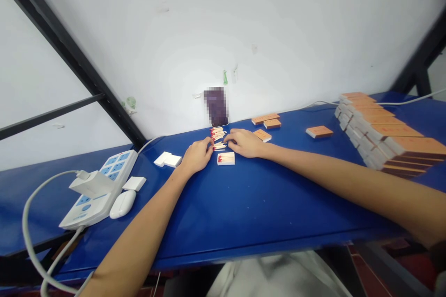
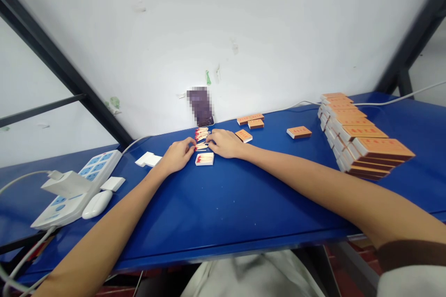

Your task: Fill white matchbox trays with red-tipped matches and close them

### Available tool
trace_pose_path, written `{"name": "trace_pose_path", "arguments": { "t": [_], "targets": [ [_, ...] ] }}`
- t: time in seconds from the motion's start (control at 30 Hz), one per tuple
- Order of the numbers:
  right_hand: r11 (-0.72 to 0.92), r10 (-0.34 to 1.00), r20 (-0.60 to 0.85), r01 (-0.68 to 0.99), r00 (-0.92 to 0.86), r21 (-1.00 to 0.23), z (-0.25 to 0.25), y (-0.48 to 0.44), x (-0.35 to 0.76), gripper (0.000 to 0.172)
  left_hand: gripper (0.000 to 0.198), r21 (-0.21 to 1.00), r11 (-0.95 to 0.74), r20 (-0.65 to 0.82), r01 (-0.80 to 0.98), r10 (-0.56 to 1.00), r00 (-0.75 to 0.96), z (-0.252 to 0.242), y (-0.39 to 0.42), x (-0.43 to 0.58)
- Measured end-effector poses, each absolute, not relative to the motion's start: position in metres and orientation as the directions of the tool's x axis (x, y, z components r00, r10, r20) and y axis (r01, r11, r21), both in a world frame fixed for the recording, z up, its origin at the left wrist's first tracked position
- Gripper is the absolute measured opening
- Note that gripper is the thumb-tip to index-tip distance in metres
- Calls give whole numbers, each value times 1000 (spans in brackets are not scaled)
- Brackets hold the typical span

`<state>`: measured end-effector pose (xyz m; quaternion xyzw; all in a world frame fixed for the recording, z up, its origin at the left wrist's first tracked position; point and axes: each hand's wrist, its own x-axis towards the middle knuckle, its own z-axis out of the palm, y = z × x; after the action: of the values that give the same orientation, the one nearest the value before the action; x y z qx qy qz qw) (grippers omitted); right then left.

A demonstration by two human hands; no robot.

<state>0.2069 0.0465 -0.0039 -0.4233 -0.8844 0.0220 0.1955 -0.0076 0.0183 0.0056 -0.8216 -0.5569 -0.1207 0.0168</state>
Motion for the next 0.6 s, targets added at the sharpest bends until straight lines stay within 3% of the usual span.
{"name": "trace_pose_path", "arguments": {
  "t": [0.3,0.6],
  "targets": [
    [681,723,325,706,-609,-194,-4,48,208,36,22,129,-369,232,920,914,334,6,18,-7],
    [645,744,403,730,-532,-226,-6,47,208,29,20,153,-380,243,912,909,339,5,18,-7]
  ]
}}
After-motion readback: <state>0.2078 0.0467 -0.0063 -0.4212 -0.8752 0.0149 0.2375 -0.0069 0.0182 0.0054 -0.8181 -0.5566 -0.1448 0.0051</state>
